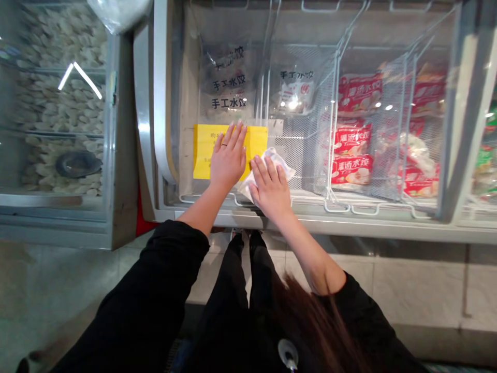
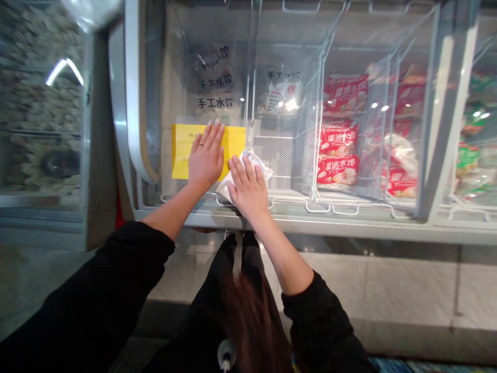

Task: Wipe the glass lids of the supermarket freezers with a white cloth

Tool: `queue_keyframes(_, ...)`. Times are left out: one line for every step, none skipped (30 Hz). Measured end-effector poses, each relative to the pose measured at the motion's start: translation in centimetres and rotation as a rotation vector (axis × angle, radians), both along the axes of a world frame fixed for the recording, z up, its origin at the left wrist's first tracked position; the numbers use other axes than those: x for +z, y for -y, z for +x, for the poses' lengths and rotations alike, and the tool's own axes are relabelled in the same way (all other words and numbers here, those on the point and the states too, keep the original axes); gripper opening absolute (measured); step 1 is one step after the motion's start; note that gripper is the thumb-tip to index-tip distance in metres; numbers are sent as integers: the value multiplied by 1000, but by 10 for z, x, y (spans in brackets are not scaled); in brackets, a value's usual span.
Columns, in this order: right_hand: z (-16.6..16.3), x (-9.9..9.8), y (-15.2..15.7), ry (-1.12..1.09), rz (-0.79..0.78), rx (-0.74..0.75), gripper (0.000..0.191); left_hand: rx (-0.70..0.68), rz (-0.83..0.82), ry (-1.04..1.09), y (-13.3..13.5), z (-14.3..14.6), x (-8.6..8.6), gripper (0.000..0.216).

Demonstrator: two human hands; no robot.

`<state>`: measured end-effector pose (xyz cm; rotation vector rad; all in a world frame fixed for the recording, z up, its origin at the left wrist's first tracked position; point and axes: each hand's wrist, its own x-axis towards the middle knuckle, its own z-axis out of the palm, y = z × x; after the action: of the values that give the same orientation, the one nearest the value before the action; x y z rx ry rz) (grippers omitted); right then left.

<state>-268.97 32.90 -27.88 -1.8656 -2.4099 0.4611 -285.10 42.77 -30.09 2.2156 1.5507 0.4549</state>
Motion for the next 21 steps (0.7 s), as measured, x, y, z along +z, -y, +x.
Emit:
queue_keyframes(-2, -1, -10, -8, 11, 37, 67, -5, 4, -5, -1, 0, -1, 61)
queue_keyframes(1, -1, -23, -8, 23, 56, 66, -9, 5, -10, -2, -1, -2, 61)
queue_keyframes(9, -1, -36, -1, 34, 51, 66, -14, 5, -12, -3, -2, -3, 60)
queue_keyframes(21, 0, -48, 19, 45, 15, 67, -21, 3, -8, -4, -3, -4, 60)
queue_keyframes(36, 1, -56, 48, 48, -41, 68, -32, -1, -1, -4, -6, -4, 60)
queue_keyframes(53, 2, -58, 76, 49, -109, 68, -48, -9, 6, -3, -10, -4, 61)
queue_keyframes(69, 3, -55, 95, 48, -165, 69, -70, -20, 8, 0, -16, -3, 61)
queue_keyframes(83, 4, -46, 112, 45, -212, 69, -97, -33, 4, 6, -22, -1, 61)
queue_keyframes(93, 5, -32, 127, 38, -255, 70, -127, -46, -7, 13, -30, 0, 62)
queue_keyframes(97, 5, -15, 141, 24, -292, 70, -157, -57, -24, 23, -39, 3, 63)
queue_keyframes(96, 5, 3, 152, 9, -325, 70, -184, -65, -45, 35, -47, 5, 63)
queue_keyframes(89, 4, 20, 159, -1, -356, 70, -205, -66, -71, 47, -55, 7, 63)
queue_keyframes(77, 3, 35, 161, -6, -378, 70, -216, -62, -98, 58, -62, 9, 63)
queue_keyframes(62, 1, 46, 155, -14, -374, 70, -216, -53, -123, 69, -68, 10, 63)
queue_keyframes(45, 0, 53, 139, -20, -353, 69, -209, -42, -145, 77, -72, 11, 62)
queue_keyframes(28, -1, 55, 117, -23, -322, 69, -199, -29, -162, 84, -74, 11, 62)
queue_keyframes(12, -2, 54, 95, -21, -290, 68, -189, -18, -172, 87, -76, 11, 62)
queue_keyframes(1, -3, 51, 74, -18, -258, 68, -183, -8, -177, 89, -76, 10, 62)
queue_keyframes(-6, -2, 46, 57, -16, -224, 68, -183, -1, -177, 89, -76, 10, 63)
queue_keyframes(-7, -2, 41, 46, -19, -192, 68, -187, 2, -175, 89, -75, 10, 63)
queue_keyframes(-2, 0, 38, 43, -26, -171, 67, -192, 1, -171, 87, -75, 10, 64)
